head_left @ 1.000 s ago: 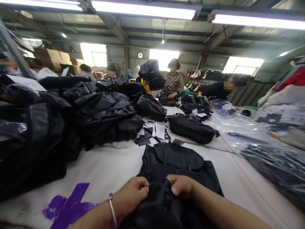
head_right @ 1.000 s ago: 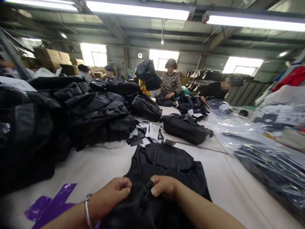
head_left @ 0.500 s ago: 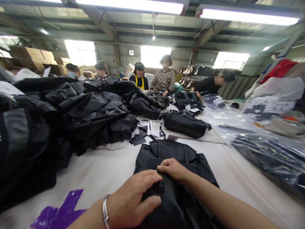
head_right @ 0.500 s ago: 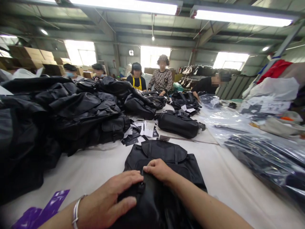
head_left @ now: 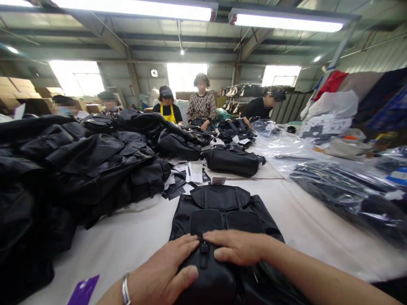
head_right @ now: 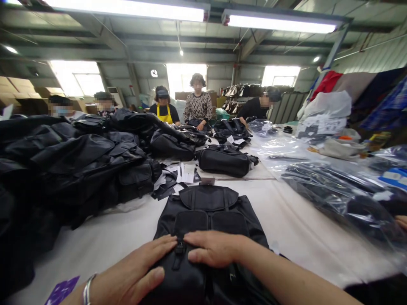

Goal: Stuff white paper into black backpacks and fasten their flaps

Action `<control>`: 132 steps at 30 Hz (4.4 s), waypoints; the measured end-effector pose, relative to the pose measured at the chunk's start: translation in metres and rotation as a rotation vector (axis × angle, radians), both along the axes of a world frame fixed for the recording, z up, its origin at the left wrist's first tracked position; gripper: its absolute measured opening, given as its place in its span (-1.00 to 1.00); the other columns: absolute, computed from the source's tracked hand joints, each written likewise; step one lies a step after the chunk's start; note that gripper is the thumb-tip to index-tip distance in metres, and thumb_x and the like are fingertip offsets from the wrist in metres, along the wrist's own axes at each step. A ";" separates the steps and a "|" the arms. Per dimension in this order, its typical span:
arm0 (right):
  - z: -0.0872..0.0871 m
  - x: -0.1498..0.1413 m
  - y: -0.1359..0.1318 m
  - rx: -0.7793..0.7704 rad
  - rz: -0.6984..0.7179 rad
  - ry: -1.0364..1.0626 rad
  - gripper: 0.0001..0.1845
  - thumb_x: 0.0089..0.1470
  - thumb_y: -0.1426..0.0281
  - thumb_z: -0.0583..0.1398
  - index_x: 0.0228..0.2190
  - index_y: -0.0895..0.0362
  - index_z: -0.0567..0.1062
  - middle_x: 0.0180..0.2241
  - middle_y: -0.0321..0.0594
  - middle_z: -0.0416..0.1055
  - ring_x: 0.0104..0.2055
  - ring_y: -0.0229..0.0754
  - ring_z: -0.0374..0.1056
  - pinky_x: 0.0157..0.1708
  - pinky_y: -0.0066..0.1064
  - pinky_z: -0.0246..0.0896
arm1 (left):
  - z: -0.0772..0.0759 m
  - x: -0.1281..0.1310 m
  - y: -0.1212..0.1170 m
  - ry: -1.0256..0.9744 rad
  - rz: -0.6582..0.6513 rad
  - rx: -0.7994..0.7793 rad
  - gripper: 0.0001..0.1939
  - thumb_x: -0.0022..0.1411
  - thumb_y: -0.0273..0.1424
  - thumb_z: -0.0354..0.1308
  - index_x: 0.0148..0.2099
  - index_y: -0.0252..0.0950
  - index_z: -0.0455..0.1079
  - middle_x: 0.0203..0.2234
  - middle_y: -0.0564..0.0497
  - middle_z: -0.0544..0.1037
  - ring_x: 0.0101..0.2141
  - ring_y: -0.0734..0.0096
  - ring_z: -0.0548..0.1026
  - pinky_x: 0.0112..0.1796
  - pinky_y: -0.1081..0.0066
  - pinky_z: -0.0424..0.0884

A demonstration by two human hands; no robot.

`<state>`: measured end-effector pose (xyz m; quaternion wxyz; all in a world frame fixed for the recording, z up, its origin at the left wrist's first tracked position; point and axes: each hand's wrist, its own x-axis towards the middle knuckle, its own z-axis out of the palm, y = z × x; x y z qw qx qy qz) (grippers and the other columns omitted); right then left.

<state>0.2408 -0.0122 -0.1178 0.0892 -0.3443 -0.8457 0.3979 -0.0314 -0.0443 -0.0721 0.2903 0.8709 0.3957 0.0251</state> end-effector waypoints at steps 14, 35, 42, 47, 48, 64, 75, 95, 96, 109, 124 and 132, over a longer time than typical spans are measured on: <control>-0.009 0.018 0.050 0.103 -0.447 -0.014 -0.69 0.10 0.33 0.15 -0.17 0.14 0.61 -0.17 -0.18 0.57 -0.13 -0.13 0.45 -0.13 -0.44 0.25 | -0.011 0.014 0.027 -0.128 -0.078 -0.155 -0.49 0.40 -0.07 -0.19 0.27 -0.06 0.27 0.22 0.01 0.36 0.23 0.18 0.28 0.28 0.17 0.13; -0.007 -0.032 0.043 0.353 -0.411 0.249 -0.83 0.09 0.35 0.22 -0.50 0.14 0.49 -0.45 -0.31 0.37 -0.35 -0.27 0.28 -0.29 -0.48 0.10 | -0.002 0.032 0.009 -0.240 0.237 -0.125 -0.63 0.20 -0.19 0.19 0.00 -0.24 0.51 -0.13 -0.06 0.49 -0.09 0.24 0.45 0.03 0.29 0.35; -0.010 -0.034 0.009 0.356 -0.304 0.345 -0.86 0.11 0.44 0.17 -0.36 0.12 0.56 -0.50 -0.35 0.42 -0.47 -0.32 0.27 -0.42 -0.51 0.07 | 0.003 0.046 0.000 -0.220 0.357 -0.093 -0.75 0.11 -0.33 0.22 -0.13 -0.25 0.48 -0.21 -0.01 0.52 -0.17 0.25 0.45 -0.10 0.30 0.34; -0.003 -0.031 0.006 0.257 -0.333 0.386 -0.82 0.08 0.47 0.15 -0.33 0.11 0.58 -0.51 -0.36 0.44 -0.48 -0.33 0.31 -0.43 -0.53 0.11 | 0.005 0.052 -0.002 -0.198 0.411 -0.109 -0.74 0.19 -0.24 0.11 -0.15 -0.29 0.43 -0.28 -0.03 0.52 -0.24 0.25 0.44 -0.18 0.30 0.32; -0.002 -0.030 0.006 0.244 -0.340 0.398 -0.82 0.08 0.47 0.16 -0.34 0.11 0.58 -0.51 -0.36 0.45 -0.48 -0.32 0.33 -0.43 -0.54 0.13 | 0.005 0.052 -0.002 -0.193 0.419 -0.109 -0.76 0.18 -0.26 0.11 -0.17 -0.29 0.42 -0.28 -0.02 0.51 -0.25 0.26 0.43 -0.19 0.31 0.31; -0.003 -0.027 0.004 -0.412 -0.447 0.646 -0.76 -0.09 0.33 0.24 -0.34 0.20 0.56 -0.49 -0.28 0.53 -0.71 -0.37 0.27 -0.73 -0.58 0.11 | 0.011 0.054 -0.007 -0.434 0.380 -0.230 -0.81 0.10 -0.46 0.15 -0.17 -0.25 0.37 -0.29 0.05 0.52 -0.24 0.35 0.46 -0.17 0.38 0.35; 0.000 -0.032 0.013 -0.818 -0.602 0.742 -0.50 -0.08 0.02 0.31 -0.34 0.21 0.42 -0.37 -0.10 0.55 -0.63 -0.32 0.39 -0.78 -0.62 -0.28 | -0.007 0.044 -0.006 -0.618 0.473 -0.416 -0.52 0.10 -0.51 0.17 0.09 -0.26 0.28 -0.18 -0.03 0.60 -0.16 0.31 0.55 -0.15 0.34 0.43; -0.010 -0.050 0.009 -0.668 -0.839 0.846 -0.58 -0.32 0.40 0.40 -0.34 0.23 0.44 -0.55 -0.32 0.42 -0.57 -0.28 0.37 -0.59 -0.46 0.34 | -0.025 0.038 -0.009 -0.673 0.520 -0.288 -0.60 0.04 -0.54 0.17 -0.02 -0.26 0.33 -0.24 0.01 0.58 -0.20 0.32 0.57 -0.14 0.35 0.46; -0.010 -0.051 0.006 -0.702 -0.818 0.856 -0.57 -0.32 0.39 0.40 -0.34 0.23 0.44 -0.56 -0.33 0.41 -0.57 -0.29 0.37 -0.58 -0.47 0.33 | -0.024 0.039 -0.009 -0.675 0.528 -0.276 -0.62 0.04 -0.53 0.18 -0.04 -0.27 0.34 -0.25 0.01 0.58 -0.21 0.32 0.56 -0.15 0.35 0.47; -0.007 -0.043 0.004 -0.576 -0.798 0.757 -0.62 -0.29 0.34 0.34 -0.36 0.28 0.49 -0.60 -0.29 0.43 -0.59 -0.29 0.34 -0.67 -0.55 0.16 | -0.017 0.040 -0.006 -0.630 0.557 -0.350 -0.64 0.06 -0.48 0.16 -0.04 -0.32 0.40 -0.25 -0.01 0.59 -0.21 0.31 0.56 -0.16 0.35 0.45; -0.012 -0.046 0.003 -0.673 -0.793 0.796 -0.62 -0.29 0.36 0.35 -0.35 0.26 0.47 -0.57 -0.26 0.44 -0.56 -0.24 0.38 -0.57 -0.44 0.33 | -0.019 0.035 -0.002 -0.621 0.521 -0.401 -0.71 0.09 -0.46 0.17 -0.09 -0.28 0.45 -0.24 0.01 0.59 -0.18 0.31 0.54 -0.15 0.37 0.41; 0.002 -0.036 -0.006 -0.696 -0.594 0.547 -0.66 -0.22 0.33 0.29 -0.34 0.26 0.50 -0.68 -0.38 0.31 -0.70 -0.39 0.12 -0.73 -0.58 -0.05 | -0.006 0.047 -0.004 -0.555 0.485 -0.286 -0.82 0.10 -0.47 0.08 -0.23 -0.30 0.44 -0.36 0.02 0.57 -0.31 0.34 0.53 -0.28 0.42 0.40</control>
